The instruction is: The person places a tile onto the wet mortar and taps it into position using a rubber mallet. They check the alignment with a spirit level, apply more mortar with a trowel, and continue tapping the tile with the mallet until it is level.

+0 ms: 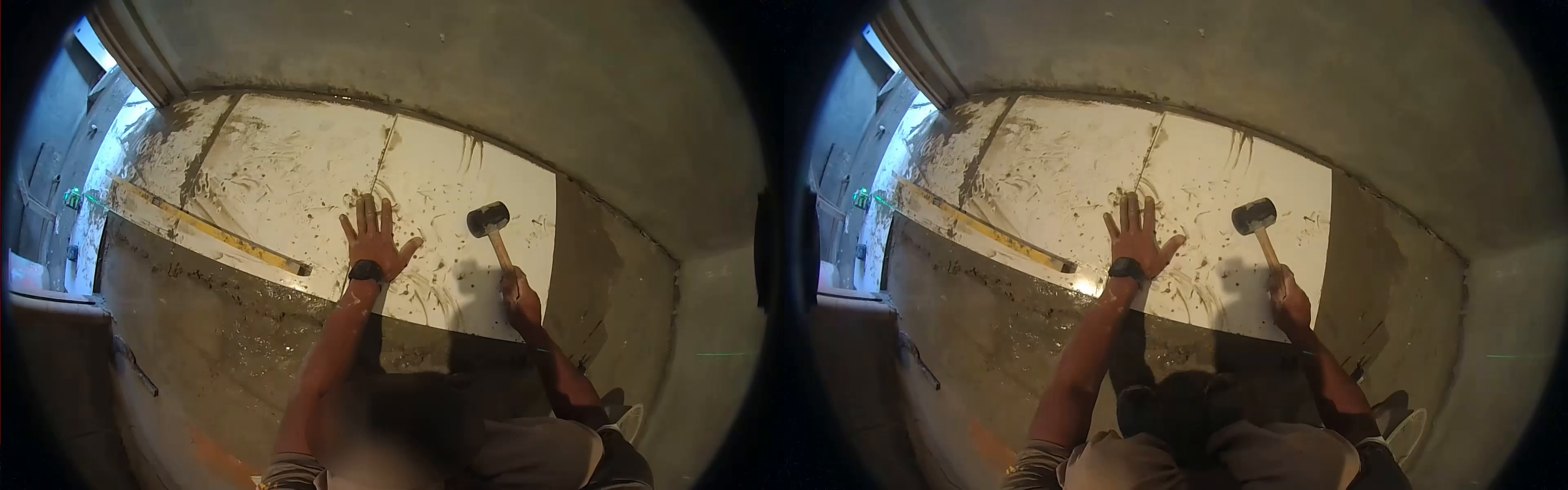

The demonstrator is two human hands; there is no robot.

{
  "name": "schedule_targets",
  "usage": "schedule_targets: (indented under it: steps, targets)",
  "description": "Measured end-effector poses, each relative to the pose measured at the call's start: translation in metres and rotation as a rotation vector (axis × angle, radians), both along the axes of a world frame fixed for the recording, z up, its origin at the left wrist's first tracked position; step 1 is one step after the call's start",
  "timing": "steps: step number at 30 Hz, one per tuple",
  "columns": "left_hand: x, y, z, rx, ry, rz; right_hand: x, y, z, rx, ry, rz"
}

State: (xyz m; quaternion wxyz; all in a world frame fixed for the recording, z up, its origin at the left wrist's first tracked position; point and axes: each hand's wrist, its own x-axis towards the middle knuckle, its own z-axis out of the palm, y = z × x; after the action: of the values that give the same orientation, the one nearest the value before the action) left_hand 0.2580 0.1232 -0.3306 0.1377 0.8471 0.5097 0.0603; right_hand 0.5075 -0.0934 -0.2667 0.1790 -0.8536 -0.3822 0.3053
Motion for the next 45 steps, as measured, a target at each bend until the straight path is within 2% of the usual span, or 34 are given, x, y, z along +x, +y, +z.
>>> schedule_targets:
  steps: [3,5,7,9,13,15,16,19,23,29,30,34,38,45]
  targets:
    - [0.002,0.001,0.003,-0.056,0.047,-0.004,0.009,-0.005,-0.022,0.069,-0.104,0.02]
    - [0.001,0.001,0.004,-0.054,0.057,-0.012,0.009,-0.008,-0.023,0.085,-0.081,0.015]
    - [0.002,0.001,0.005,-0.047,0.061,-0.01,0.01,-0.005,-0.02,0.108,-0.064,0.02]
    - [0.002,0.0,0.006,-0.05,0.044,-0.011,0.011,-0.003,-0.021,0.241,-0.074,0.082]
    - [0.0,0.0,0.001,-0.026,0.034,-0.013,-0.01,0.023,0.003,0.322,0.006,0.114]
    - [0.001,0.0,0.002,-0.034,0.028,-0.014,-0.013,0.031,-0.013,0.51,-0.102,0.284]
    - [0.001,-0.001,0.003,-0.035,0.027,-0.014,-0.013,0.033,-0.021,0.324,-0.263,0.361]
    - [0.001,0.002,0.005,-0.032,0.027,-0.013,-0.026,0.038,-0.02,0.376,-0.281,0.349]
    - [0.001,0.003,0.007,-0.024,0.059,-0.023,-0.023,0.033,-0.044,0.245,-0.214,0.292]
    - [0.001,0.0,0.001,-0.03,0.076,-0.021,-0.014,0.04,-0.019,0.282,-0.178,0.219]
    - [0.002,0.001,0.001,-0.031,0.079,-0.024,-0.01,0.044,-0.018,0.379,-0.192,0.215]
    - [0.0,0.001,-0.002,-0.002,0.051,-0.019,-0.005,0.066,0.008,0.28,-0.128,0.113]
    - [0.0,0.001,-0.002,-0.009,0.036,-0.02,0.021,0.062,-0.039,0.175,-0.191,0.153]
    - [0.0,0.001,-0.004,0.004,0.063,-0.017,0.023,0.056,-0.029,0.12,-0.196,0.146]
